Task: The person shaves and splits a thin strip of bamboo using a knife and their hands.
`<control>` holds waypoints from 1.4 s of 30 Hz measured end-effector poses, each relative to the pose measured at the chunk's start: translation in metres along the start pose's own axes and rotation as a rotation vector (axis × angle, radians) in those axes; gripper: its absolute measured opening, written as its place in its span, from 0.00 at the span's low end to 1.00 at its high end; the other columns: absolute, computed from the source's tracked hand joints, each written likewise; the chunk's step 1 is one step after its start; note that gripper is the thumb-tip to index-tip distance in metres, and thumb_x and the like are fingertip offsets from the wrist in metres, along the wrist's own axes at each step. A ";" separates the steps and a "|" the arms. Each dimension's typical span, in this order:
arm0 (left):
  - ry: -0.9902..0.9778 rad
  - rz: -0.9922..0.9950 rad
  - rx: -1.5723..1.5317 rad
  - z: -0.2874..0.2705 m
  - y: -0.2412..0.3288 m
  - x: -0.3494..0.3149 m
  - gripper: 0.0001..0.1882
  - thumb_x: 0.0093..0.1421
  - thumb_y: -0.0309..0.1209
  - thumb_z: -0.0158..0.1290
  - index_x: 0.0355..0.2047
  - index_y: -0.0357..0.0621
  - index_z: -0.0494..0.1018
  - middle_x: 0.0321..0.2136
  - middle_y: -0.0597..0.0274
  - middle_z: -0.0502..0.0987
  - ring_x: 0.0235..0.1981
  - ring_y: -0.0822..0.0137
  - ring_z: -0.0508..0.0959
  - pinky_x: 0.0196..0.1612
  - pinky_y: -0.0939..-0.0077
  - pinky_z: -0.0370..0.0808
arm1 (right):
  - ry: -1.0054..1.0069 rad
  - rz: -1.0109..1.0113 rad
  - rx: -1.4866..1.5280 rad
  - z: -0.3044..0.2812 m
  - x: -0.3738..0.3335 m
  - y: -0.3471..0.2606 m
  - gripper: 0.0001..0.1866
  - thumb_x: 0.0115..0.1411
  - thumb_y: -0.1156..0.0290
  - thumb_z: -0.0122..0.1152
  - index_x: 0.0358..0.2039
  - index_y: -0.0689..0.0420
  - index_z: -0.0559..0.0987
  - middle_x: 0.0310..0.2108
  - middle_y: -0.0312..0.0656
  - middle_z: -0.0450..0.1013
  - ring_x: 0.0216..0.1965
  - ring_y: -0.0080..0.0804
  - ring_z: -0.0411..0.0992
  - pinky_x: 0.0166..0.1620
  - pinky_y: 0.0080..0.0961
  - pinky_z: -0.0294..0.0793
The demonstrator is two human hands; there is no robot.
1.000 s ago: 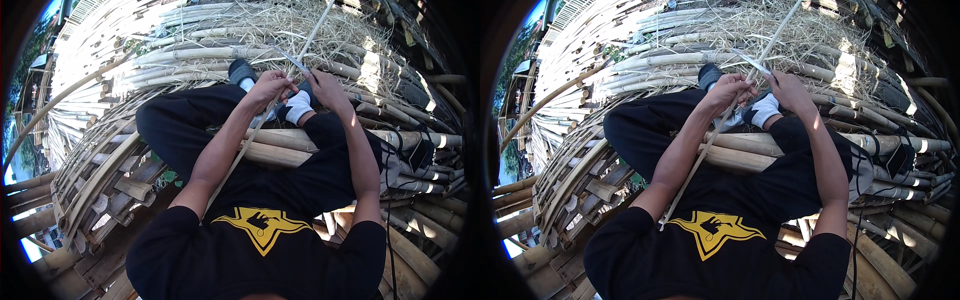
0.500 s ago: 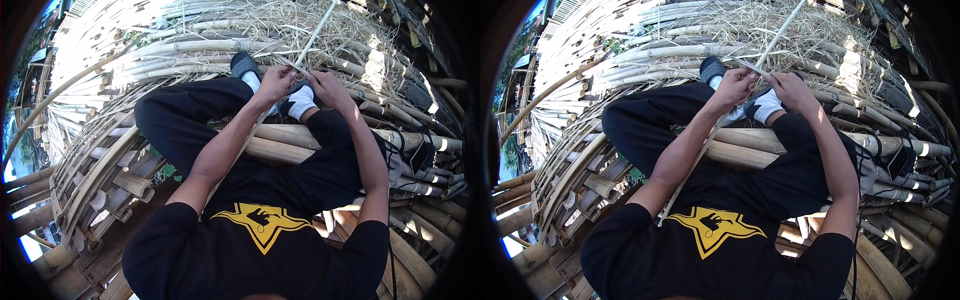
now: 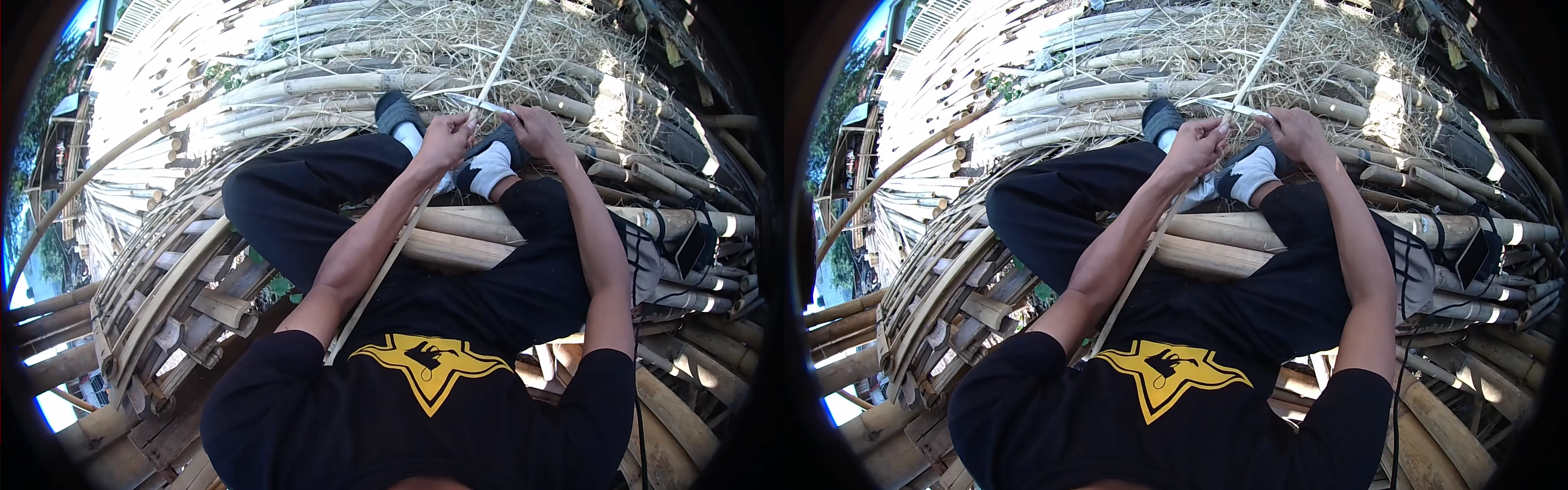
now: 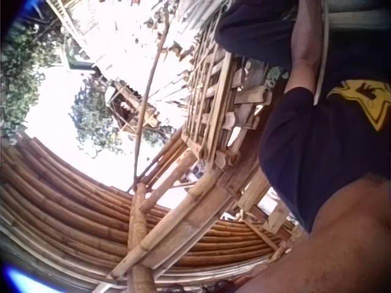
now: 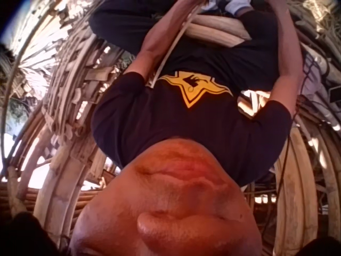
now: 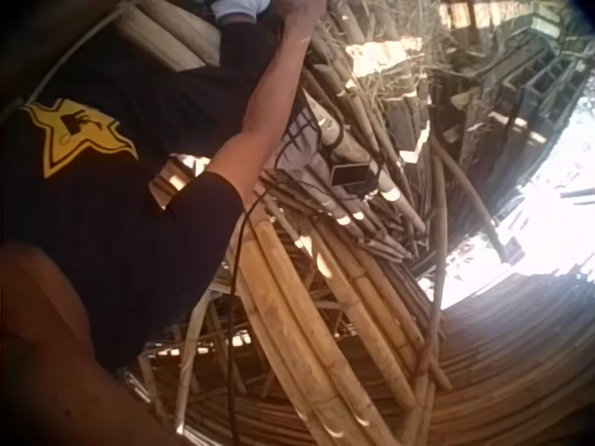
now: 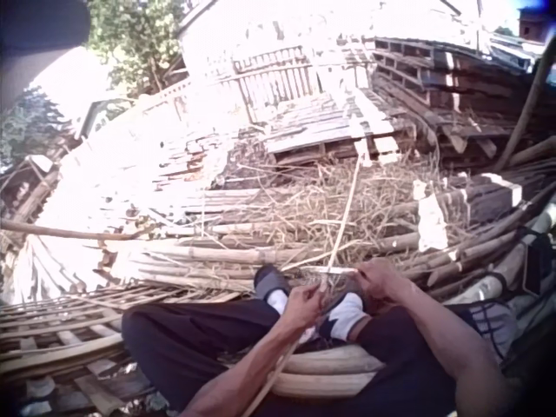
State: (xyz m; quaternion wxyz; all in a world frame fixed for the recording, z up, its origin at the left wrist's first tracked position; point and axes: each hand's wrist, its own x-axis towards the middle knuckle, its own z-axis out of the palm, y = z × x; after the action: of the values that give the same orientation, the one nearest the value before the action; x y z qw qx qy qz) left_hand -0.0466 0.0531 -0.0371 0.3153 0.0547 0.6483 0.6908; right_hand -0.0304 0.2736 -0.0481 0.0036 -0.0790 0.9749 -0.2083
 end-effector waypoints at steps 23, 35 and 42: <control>-0.133 -0.048 -0.029 0.000 0.020 -0.006 0.13 0.67 0.36 0.44 0.42 0.40 0.70 0.15 0.76 0.61 0.11 0.86 0.54 0.12 0.88 0.48 | -0.054 0.095 0.326 -0.029 -0.017 -0.053 0.22 0.65 0.51 0.43 0.40 0.60 0.68 0.26 0.59 0.71 0.32 0.61 0.69 0.34 0.47 0.66; 0.120 0.260 0.593 0.008 0.020 -0.011 0.12 0.65 0.31 0.41 0.33 0.33 0.70 0.21 0.48 0.71 0.23 0.61 0.71 0.30 0.66 0.67 | 0.060 -0.097 0.201 -0.016 -0.027 -0.044 0.16 0.66 0.58 0.42 0.32 0.59 0.70 0.19 0.56 0.69 0.26 0.57 0.69 0.29 0.49 0.64; 0.101 0.205 0.590 0.004 0.005 -0.006 0.12 0.65 0.31 0.42 0.32 0.34 0.70 0.20 0.51 0.71 0.21 0.63 0.69 0.28 0.68 0.67 | 0.092 -0.167 0.099 -0.004 -0.012 -0.008 0.15 0.64 0.58 0.44 0.33 0.56 0.72 0.20 0.53 0.70 0.26 0.56 0.70 0.30 0.49 0.65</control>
State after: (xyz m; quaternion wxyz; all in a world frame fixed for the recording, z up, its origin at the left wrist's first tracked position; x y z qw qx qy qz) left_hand -0.0420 0.0537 -0.0294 0.1822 0.1747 0.8268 0.5028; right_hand -0.0171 0.2703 -0.0412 -0.0547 -0.1498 0.9525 -0.2593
